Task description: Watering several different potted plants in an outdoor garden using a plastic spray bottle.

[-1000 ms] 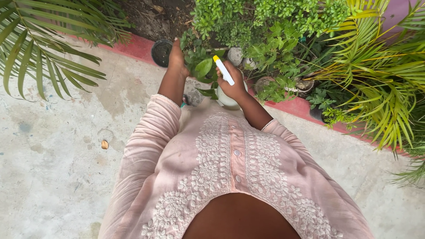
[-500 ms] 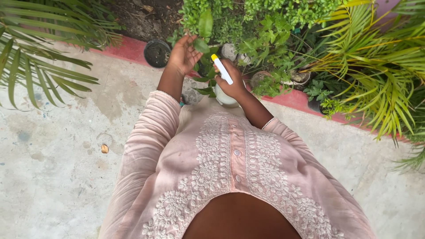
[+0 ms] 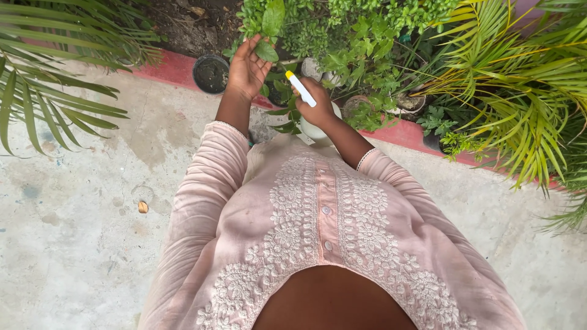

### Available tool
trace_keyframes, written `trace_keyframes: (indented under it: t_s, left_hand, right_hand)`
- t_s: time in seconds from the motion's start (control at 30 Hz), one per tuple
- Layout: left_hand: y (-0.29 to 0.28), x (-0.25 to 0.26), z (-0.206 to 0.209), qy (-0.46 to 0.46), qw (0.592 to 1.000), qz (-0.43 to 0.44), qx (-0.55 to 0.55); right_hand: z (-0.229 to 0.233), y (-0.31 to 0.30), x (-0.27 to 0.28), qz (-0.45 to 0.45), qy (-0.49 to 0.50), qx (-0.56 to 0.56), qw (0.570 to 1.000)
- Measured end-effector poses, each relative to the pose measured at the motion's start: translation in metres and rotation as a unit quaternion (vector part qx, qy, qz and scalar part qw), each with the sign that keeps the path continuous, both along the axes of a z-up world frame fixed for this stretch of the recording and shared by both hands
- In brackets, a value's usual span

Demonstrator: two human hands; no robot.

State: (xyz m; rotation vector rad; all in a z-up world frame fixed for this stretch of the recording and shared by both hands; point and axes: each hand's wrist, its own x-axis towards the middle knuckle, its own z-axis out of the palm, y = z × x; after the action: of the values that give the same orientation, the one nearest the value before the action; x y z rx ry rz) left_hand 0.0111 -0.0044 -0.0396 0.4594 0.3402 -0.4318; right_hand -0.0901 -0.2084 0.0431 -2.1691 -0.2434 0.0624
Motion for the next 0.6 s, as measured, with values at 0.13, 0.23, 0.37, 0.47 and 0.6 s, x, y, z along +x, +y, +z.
trace_keyframes:
  t_s: [0.13,0.23,0.37,0.47,0.6]
  left_hand:
    - [0.001,-0.002,-0.002,-0.007,1.000,0.009,-0.012]
    - [0.002,-0.002,-0.002,-0.010,1.000,0.007,-0.008]
    - [0.003,0.001,-0.001,-0.016,1.000,0.008,-0.011]
    - [0.003,0.000,-0.001,-0.019,1.000,0.009,-0.009]
    - [0.004,0.000,0.003,-0.011,1.000,0.014,0.000]
  right_hand:
    - [0.005,0.005,0.004,-0.019,0.058,-0.020,0.998]
    - [0.013,0.008,0.007,0.016,0.003,0.000,1.000]
    - [0.003,0.014,0.009,0.023,-0.002,0.027,0.999]
    - [-0.013,0.018,0.011,-0.031,0.056,-0.008,0.998]
    - [-0.015,0.021,0.016,0.002,-0.026,0.027,0.999]
